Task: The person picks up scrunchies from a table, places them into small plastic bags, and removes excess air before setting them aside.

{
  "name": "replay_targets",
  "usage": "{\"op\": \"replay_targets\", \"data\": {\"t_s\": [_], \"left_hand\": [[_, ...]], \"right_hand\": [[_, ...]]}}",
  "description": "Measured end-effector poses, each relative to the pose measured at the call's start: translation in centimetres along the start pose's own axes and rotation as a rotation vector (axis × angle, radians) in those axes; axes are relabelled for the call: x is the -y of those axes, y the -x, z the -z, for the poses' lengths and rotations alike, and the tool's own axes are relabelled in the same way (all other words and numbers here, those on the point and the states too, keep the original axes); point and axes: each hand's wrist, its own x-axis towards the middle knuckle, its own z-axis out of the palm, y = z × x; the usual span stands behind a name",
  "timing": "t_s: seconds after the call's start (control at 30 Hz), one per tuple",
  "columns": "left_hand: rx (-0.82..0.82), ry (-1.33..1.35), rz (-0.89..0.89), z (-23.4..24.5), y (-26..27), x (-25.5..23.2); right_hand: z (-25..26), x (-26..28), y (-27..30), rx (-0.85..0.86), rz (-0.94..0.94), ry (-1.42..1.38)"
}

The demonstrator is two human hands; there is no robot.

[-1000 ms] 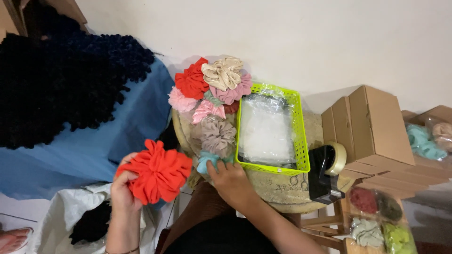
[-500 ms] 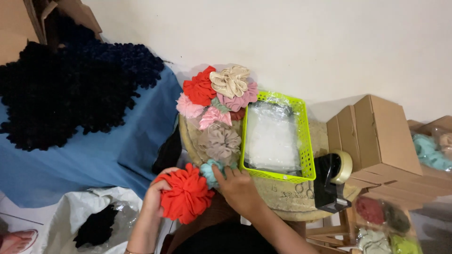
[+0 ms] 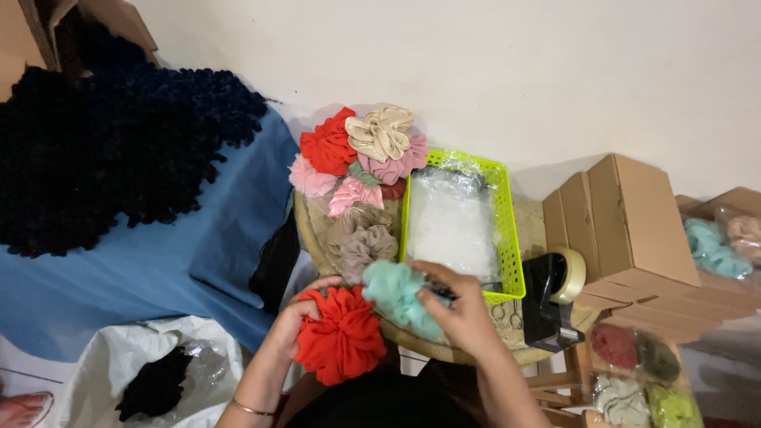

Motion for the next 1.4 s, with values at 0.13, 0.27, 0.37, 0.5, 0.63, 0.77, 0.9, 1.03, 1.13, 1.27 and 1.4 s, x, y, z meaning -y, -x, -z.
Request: {"op": "replay_targets", "data": {"t_s": [0.13,0.27,0.37,0.5,0.63,0.77,0.9,1.03,1.13,1.27,1.4], "left_hand": [[-0.054,0.008,0.040,-1.8,0.3,-0.3],[0.006,-0.021,0.005,-1.0,-0.3,0.3],[0.025,0.010,0.016,-1.2,-0.2,0.3],[0.023,0.029,-0.052,-0.9,0.4,-0.2],[0.065,0.017,-0.119,-2.4,0.9,-1.2],[0.178,-0.015,-0.274,-4.8,1.0,-2.0],[0.269,-0.076,-0.402,-7.0,0.5,-1.1],[0.288,-0.159,-0.443,-10.0,2.3,-1.6],[0.260,-0.277,-0.327,-10.6,3.2,-0.8],[0.250,-0.424,-0.364,-12.9,4.4,-1.5],[0.108,-0.363,-0.467,-15.3,4.7,-1.5]], "right_hand": [[0.7,1.0,-2.8,-0.135,0.270,0.140],[-1.4,-1.6,-8.0,-0.189,0.459,0.549],[-3.3,-2.4,-11.0,-0.169,0.553,0.834],[-3.7,-1.5,-10.2,-0.167,0.401,0.749],[-3.1,1.1,-5.8,-0.086,0.169,0.387],[-3.3,-0.2,-2.7,0.093,0.180,-0.160],[-3.6,-2.7,-1.0,0.168,-0.023,-0.543],[-2.3,-4.6,-0.6,-0.020,-0.068,-0.716],[-1.4,-3.7,-0.1,-0.110,-0.089,-0.831],[-1.1,-4.5,0.1,-0.071,-0.027,-0.862],[-0.3,-2.5,0.3,0.005,0.083,-0.908]]}}
